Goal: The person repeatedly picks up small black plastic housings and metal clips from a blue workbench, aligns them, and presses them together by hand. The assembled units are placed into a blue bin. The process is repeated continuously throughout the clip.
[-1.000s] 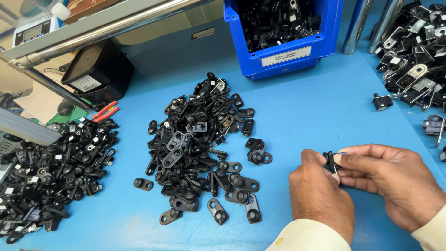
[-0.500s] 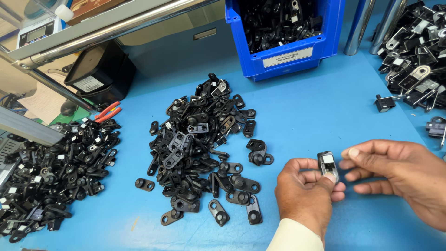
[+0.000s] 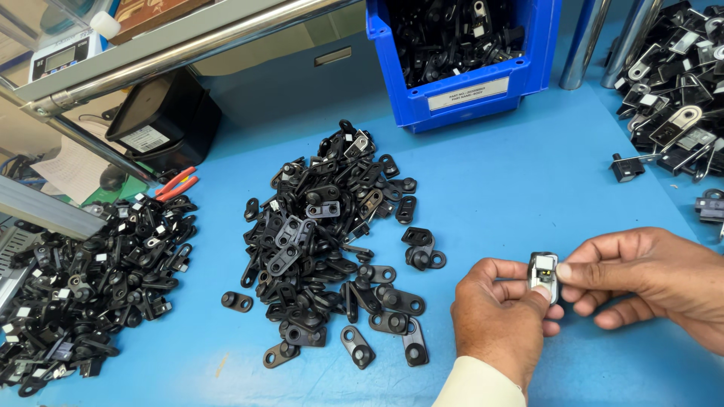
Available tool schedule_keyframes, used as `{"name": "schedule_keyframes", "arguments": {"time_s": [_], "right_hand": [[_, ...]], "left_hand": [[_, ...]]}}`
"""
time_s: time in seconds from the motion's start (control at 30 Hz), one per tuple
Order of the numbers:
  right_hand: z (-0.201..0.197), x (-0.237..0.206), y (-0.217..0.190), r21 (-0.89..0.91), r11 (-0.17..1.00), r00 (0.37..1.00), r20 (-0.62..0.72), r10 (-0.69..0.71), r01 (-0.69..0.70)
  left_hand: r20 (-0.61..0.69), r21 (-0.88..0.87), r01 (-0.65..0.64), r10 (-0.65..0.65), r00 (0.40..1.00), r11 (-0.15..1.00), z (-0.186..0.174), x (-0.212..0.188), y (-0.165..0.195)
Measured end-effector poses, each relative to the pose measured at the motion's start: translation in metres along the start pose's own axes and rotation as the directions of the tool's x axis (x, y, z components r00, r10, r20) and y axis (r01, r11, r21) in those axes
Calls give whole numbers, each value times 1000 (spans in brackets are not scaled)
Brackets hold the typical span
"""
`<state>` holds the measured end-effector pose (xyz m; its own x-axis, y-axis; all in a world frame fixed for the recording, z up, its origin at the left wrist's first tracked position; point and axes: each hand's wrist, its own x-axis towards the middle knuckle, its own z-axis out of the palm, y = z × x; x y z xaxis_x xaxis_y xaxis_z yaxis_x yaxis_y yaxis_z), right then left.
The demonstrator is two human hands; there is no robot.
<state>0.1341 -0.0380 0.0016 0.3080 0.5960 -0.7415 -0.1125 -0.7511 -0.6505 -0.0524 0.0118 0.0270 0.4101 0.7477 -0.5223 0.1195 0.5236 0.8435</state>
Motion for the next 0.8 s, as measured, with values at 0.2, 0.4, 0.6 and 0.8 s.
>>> {"name": "schedule_keyframes", "arguments": {"time_s": [0.2, 0.4, 0.6, 0.8], "right_hand": [[14, -10, 0, 137, 989, 994, -83, 74, -63], [5, 4, 15, 111, 991, 997, 5, 79, -79], [-14, 28, 36, 124, 992, 997, 70, 30, -38], [-19, 34, 46, 185, 983, 988, 147, -42, 14]], "left_hand": [[-6, 132, 18, -17, 1000, 991, -4, -1, 2], [-44, 249, 21, -11, 999, 968, -3, -6, -3], [71, 42, -29, 26, 997, 999, -5, -2, -15], [152, -22, -8, 11, 988, 1000, -8, 2, -20]]}}
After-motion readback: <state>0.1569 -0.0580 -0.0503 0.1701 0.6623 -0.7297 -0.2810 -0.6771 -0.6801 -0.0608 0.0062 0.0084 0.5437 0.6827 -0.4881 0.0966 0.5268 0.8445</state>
